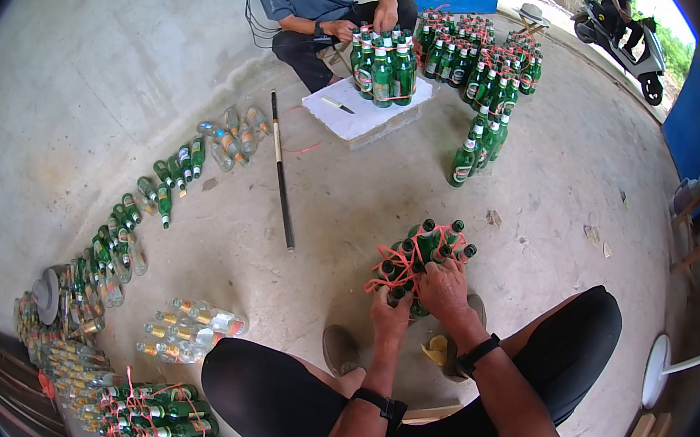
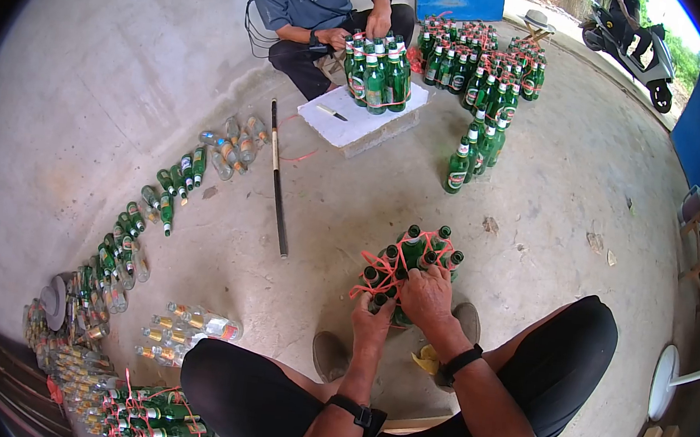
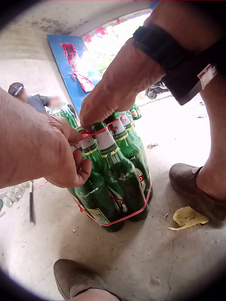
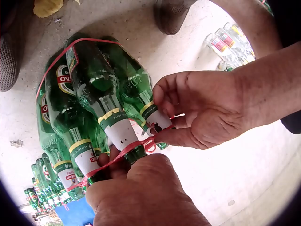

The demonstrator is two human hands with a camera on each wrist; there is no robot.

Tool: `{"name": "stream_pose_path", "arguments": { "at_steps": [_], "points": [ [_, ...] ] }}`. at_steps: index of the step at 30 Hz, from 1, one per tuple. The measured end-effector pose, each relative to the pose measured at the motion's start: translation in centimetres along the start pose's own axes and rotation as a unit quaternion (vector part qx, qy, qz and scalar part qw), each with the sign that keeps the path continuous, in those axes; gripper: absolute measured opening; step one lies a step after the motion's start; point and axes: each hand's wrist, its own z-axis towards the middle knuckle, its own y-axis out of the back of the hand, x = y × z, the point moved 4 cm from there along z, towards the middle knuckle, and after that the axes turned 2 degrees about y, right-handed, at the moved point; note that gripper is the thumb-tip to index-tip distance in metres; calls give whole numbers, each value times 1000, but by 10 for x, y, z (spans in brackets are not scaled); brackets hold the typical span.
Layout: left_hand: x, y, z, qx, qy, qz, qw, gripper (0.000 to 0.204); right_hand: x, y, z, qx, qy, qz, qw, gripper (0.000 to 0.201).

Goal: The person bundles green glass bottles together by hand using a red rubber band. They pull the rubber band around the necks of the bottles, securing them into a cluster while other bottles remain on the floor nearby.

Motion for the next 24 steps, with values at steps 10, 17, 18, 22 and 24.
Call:
{"name": "stream_pose_path", "arguments": {
  "at_steps": [10,17,18,22,24],
  "points": [
    [3,1,0,8,19,33,999,29,0,0,0,21,-6,-6,1000,14],
    [11,1,2,16,21,13,1000,28,1,0,1,32,-13,-8,999,14],
    [12,1,3,18,22,11,1000,28,1,0,0,28,-9,-9,1000,14],
    [13,1,4,20,20,10,1000,29,0,-1,0,17,-1,-10,1000,14],
    [12,0,3,21,24,5,999,29,0,-1,0,14,1,-10,1000,15]
  ]
}}
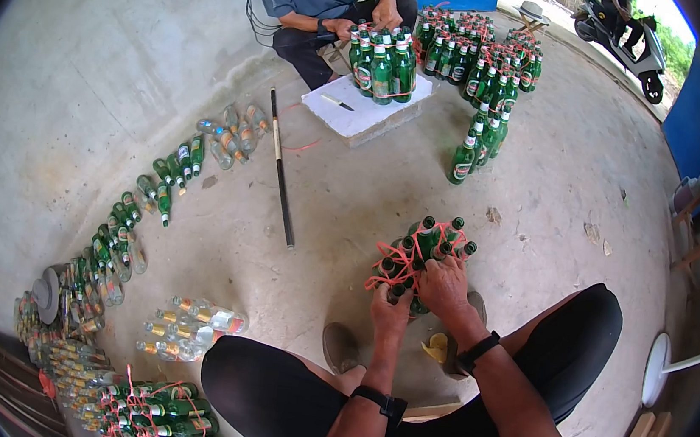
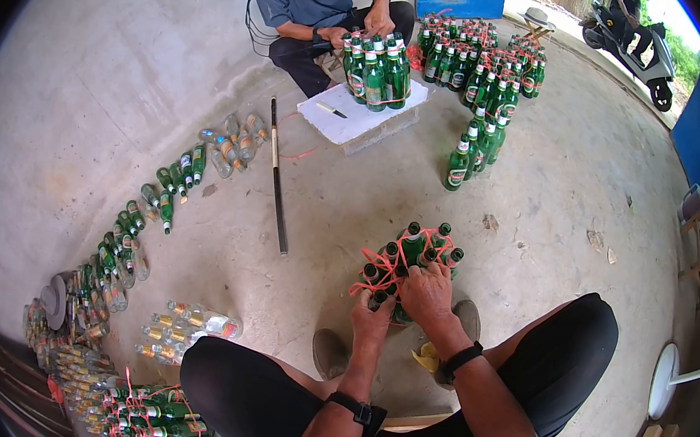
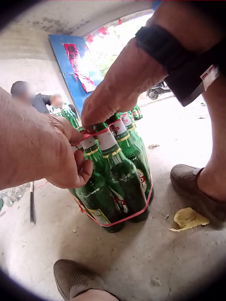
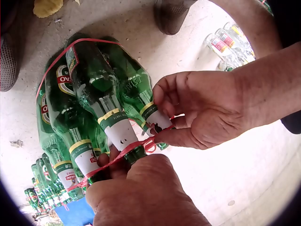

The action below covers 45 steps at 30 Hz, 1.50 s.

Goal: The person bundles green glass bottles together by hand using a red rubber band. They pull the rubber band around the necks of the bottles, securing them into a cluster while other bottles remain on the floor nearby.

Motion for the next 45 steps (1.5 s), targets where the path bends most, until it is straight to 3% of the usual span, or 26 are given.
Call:
{"name": "stream_pose_path", "arguments": {
  "at_steps": [10,45],
  "points": [
    [2,-1,1,-13,-3,-37,999,34,2,2,0,1,-2,-3,1000,16],
    [-3,1,0,-17,-24,22,999,31,2,4,1,-19,3,14,1000,14]
  ]
}}
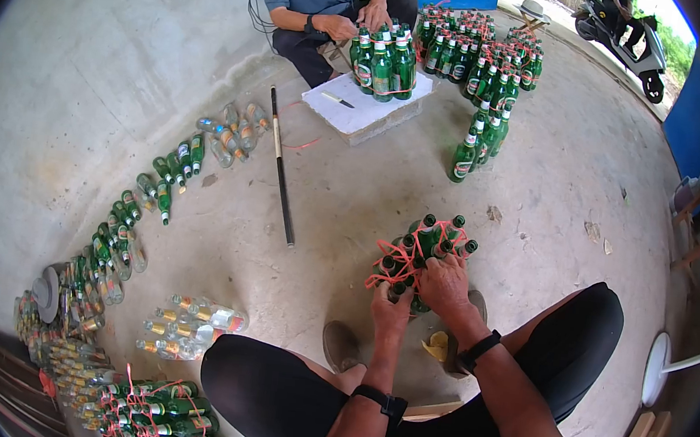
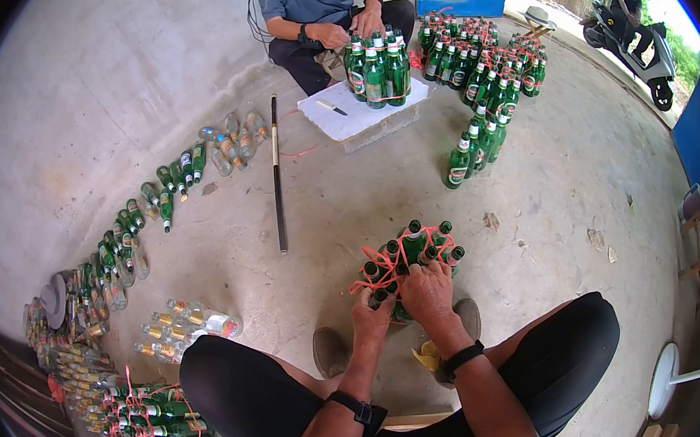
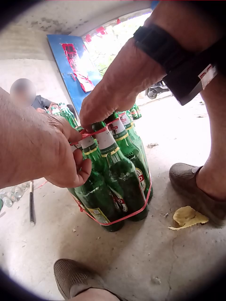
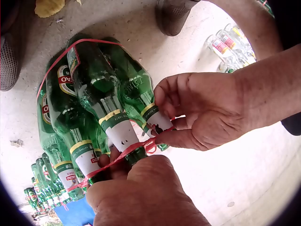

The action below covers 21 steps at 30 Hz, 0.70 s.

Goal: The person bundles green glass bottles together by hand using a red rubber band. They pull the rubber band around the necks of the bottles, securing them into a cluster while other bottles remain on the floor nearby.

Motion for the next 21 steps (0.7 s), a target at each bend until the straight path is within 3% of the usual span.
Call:
{"name": "stream_pose_path", "arguments": {
  "at_steps": [7,13,21],
  "points": [
    [-8,1,-2,-4,-8,20,1000,30,0,0,0,2,0,-2,1000,14],
    [-13,1,-5,10,32,-9,999,30,1,1,0,-8,4,0,1000,14],
    [1,0,1,6,3,-2,1000,31,-1,-2,0,1,-4,-1,1000,15]
  ]
}}
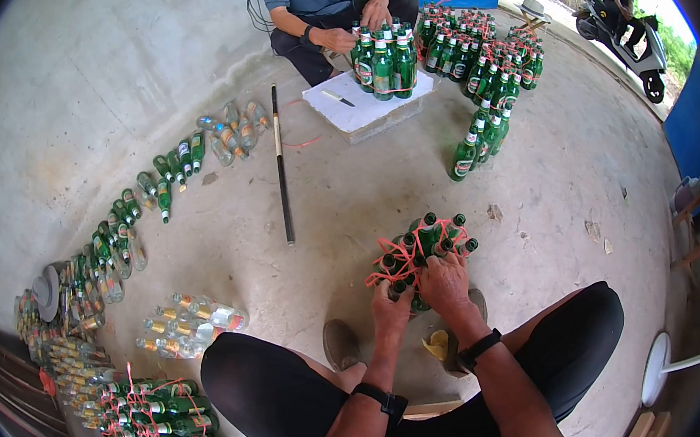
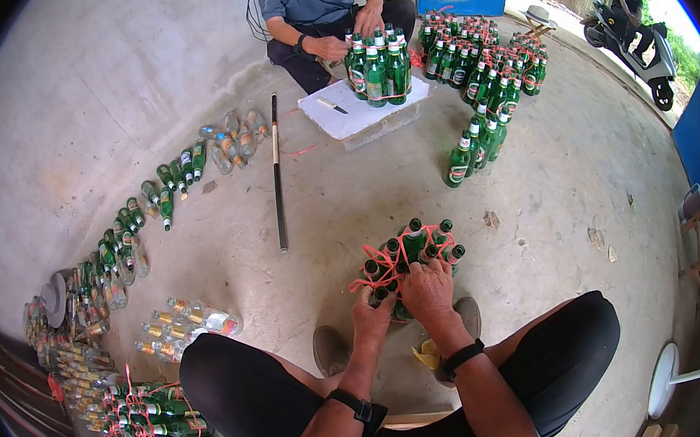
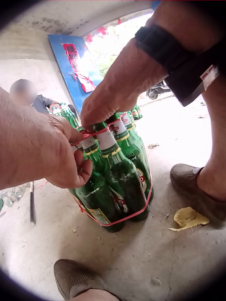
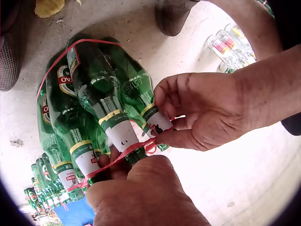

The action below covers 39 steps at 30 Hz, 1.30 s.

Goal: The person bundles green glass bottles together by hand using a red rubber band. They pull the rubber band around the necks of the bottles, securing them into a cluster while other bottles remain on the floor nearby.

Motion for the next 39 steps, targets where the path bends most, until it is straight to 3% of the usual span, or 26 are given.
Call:
{"name": "stream_pose_path", "arguments": {
  "at_steps": [25,28,39],
  "points": [
    [1,-2,0,-13,-2,-29,999,33,0,-1,1,22,-11,-9,1000,13],
    [-1,-1,-3,1,25,-16,1000,29,0,-1,0,20,-8,-10,1000,13],
    [1,-1,-1,-5,2,-24,1000,30,0,-1,0,14,-5,-10,1000,13]
  ]
}}
